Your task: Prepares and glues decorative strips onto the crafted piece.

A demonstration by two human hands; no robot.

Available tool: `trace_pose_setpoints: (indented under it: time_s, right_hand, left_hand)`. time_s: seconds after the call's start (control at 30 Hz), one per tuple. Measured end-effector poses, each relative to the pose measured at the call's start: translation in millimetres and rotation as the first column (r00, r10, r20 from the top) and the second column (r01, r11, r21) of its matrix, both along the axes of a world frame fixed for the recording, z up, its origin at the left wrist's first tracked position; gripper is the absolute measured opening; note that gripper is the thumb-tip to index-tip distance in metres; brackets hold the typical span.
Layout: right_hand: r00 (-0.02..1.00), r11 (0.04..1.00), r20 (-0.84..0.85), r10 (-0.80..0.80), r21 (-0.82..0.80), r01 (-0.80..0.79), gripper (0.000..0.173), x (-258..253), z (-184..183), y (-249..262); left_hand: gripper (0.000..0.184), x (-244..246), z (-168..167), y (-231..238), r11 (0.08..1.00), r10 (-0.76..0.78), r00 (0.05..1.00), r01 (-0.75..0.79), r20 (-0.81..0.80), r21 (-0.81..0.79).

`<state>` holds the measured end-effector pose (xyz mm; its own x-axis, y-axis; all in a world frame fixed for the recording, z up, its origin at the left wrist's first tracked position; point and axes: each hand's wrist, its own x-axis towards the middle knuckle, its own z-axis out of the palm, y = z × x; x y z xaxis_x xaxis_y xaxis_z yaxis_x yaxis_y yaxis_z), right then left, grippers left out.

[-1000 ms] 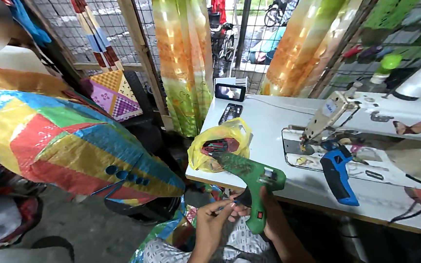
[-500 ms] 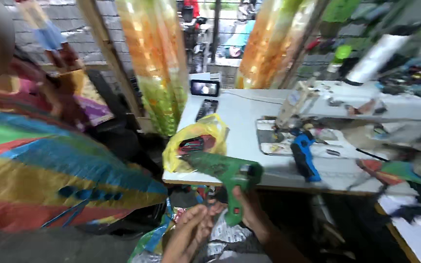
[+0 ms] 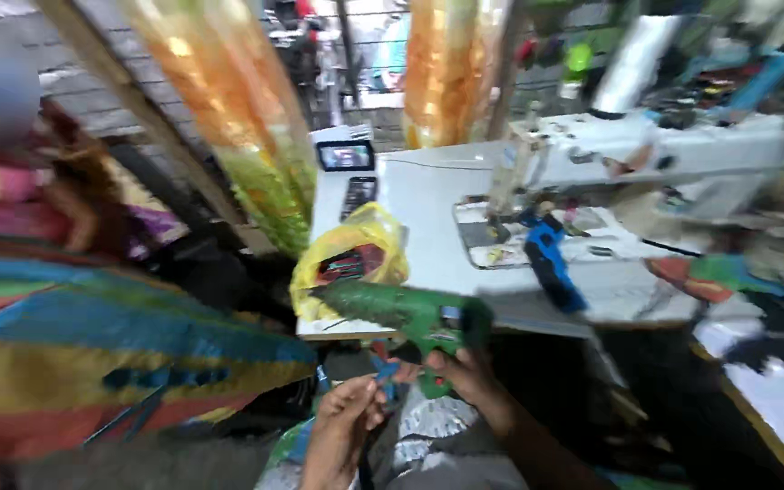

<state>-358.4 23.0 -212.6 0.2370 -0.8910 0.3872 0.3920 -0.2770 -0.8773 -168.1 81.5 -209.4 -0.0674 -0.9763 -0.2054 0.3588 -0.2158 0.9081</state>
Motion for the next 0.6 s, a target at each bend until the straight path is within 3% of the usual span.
trace_pose_setpoints:
  time_s: [0.1,0.23,0.33,0.47,0.6]
  right_hand:
    - [0.990,0.996,-0.107,-0.089,-0.008,0.088,0.039,-3,-3,-2]
    - [0.995,0.999,0.090,0.047,0.000,-0.047,0.040,-8,1,-14]
    - [0.998,0.995,0.043,-0.053,0.084,0.050,0.034,-10,4,-7]
    - [0.985,0.992,-0.120,-0.125,-0.025,0.123,0.035,-6,-4,-2]
    - [0.950,0.988,-0.272,-0.151,-0.067,0.138,0.033,4,4,16]
  left_hand:
    - [0.022,3,3,1,0.980,0.200,0.976,-0.198,0.091,-0.030]
    - [0.015,22,10,1,0.888,0.458,0.883,-0.451,0.101,-0.090]
    - [0.015,33,24,0,0.772,0.632,0.764,-0.607,0.129,-0.187]
    - [0.013,38,33,-2,0.624,0.772,0.618,-0.690,0.149,-0.366]
    - [0.011,34,35,-4,0.548,0.822,0.545,-0.673,0.168,-0.497]
